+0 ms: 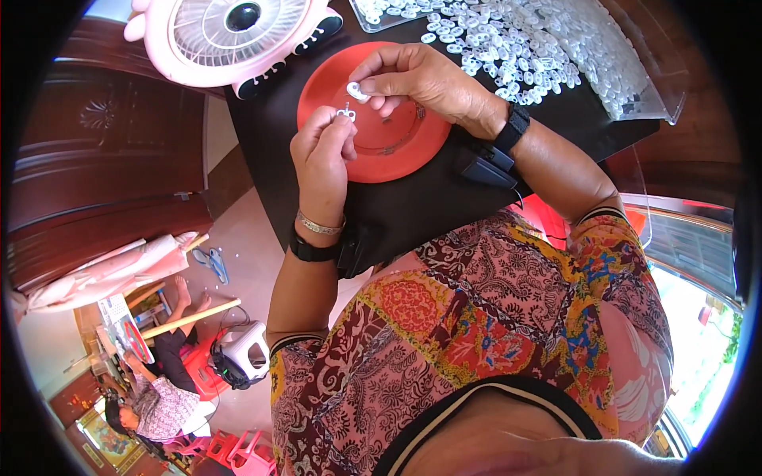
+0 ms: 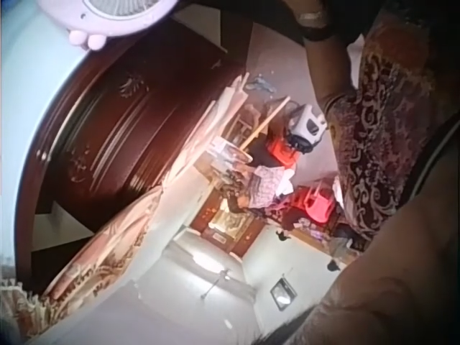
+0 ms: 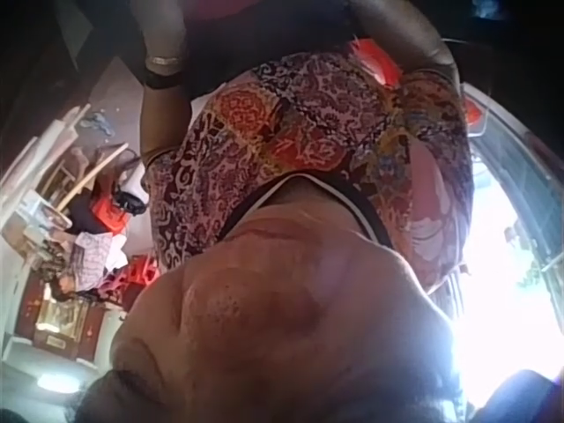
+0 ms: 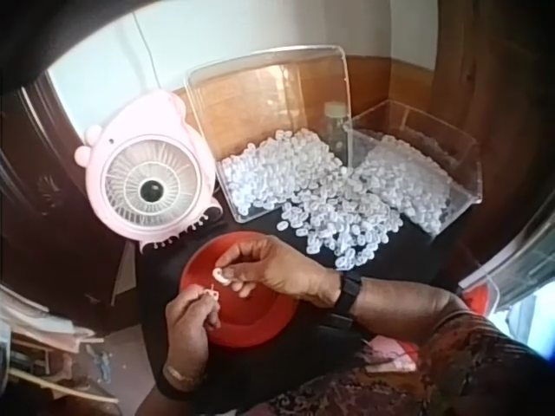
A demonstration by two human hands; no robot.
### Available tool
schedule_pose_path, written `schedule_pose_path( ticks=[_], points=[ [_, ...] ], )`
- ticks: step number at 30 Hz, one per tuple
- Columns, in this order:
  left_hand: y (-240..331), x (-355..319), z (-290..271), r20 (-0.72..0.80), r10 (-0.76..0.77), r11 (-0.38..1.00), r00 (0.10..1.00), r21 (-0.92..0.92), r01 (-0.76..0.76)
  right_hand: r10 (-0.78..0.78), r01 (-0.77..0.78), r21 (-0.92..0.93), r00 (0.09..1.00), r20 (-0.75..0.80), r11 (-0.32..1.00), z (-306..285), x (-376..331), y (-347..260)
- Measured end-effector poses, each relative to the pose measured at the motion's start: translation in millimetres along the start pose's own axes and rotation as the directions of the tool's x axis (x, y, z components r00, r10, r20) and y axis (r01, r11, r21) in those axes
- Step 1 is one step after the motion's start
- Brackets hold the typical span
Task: Sorting and inspecting small white plastic components on a table.
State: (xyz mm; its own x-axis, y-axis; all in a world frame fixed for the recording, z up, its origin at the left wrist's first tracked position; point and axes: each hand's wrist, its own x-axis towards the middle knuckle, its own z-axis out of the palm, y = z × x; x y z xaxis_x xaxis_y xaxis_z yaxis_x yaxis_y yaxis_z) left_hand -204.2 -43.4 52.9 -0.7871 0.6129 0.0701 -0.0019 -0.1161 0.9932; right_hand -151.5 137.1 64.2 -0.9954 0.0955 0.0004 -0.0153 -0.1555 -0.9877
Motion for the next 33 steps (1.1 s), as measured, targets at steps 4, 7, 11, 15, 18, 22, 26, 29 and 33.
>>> schedule_pose_path(
  ticks=[4, 7, 11, 15, 18, 22, 26, 29, 33],
  points=[
    [-1.0, 0.9, -0.4, 0.004, -0.006, 1.0, 1.0, 0.027, 0.005, -0.012, 0.013, -0.028, 1.0, 0.012, 1.0, -1.2, -0.6, -2.0],
    [-1.1, 0.8, 1.2, 0.009, -0.004, 1.0, 1.0, 0.014, 0.004, -0.015, 0.018, -0.105, 1.0, 0.027, 0.994, -0.9, -2.8, -6.9],
    [0.8, -0.1, 4.8, 0.003, -0.011, 1.0, 1.0, 0.025, 0.011, -0.042, 0.046, -0.159, 0.999, 0.032, 0.986, -0.9, -3.5, -6.5],
    [0.5, -0.9, 5.9, -0.01, -0.022, 1.0, 1.0, 0.019, 0.022, -0.048, 0.054, -0.172, 0.998, 0.041, 0.984, -1.4, -3.3, -6.1],
    [-0.6, -0.6, 4.6, -0.004, -0.025, 0.999, 1.0, 0.038, 0.025, -0.048, 0.058, -0.181, 0.997, 0.056, 0.982, -2.3, -3.1, -4.5],
    [-2.4, -0.6, 4.2, -0.004, -0.017, 0.999, 1.0, 0.034, 0.017, -0.042, 0.055, -0.202, 0.997, 0.07, 0.978, -1.3, -3.8, -4.5],
    [-2.2, -1.6, 5.5, 0.001, -0.014, 0.999, 1.0, 0.043, 0.014, -0.059, 0.075, -0.213, 0.995, 0.082, 0.974, -1.0, -3.9, -3.2],
    [-1.0, -2.3, 6.6, 0.004, -0.016, 0.998, 1.0, 0.066, 0.016, -0.063, 0.085, -0.222, 0.993, 0.105, 0.971, 0.2, -4.7, -2.1],
    [-2.4, -1.7, 5.9, 0.003, -0.009, 0.997, 1.0, 0.079, 0.008, -0.075, 0.099, -0.238, 0.991, 0.107, 0.966, 3.6, -6.2, -1.0]
  ],
)
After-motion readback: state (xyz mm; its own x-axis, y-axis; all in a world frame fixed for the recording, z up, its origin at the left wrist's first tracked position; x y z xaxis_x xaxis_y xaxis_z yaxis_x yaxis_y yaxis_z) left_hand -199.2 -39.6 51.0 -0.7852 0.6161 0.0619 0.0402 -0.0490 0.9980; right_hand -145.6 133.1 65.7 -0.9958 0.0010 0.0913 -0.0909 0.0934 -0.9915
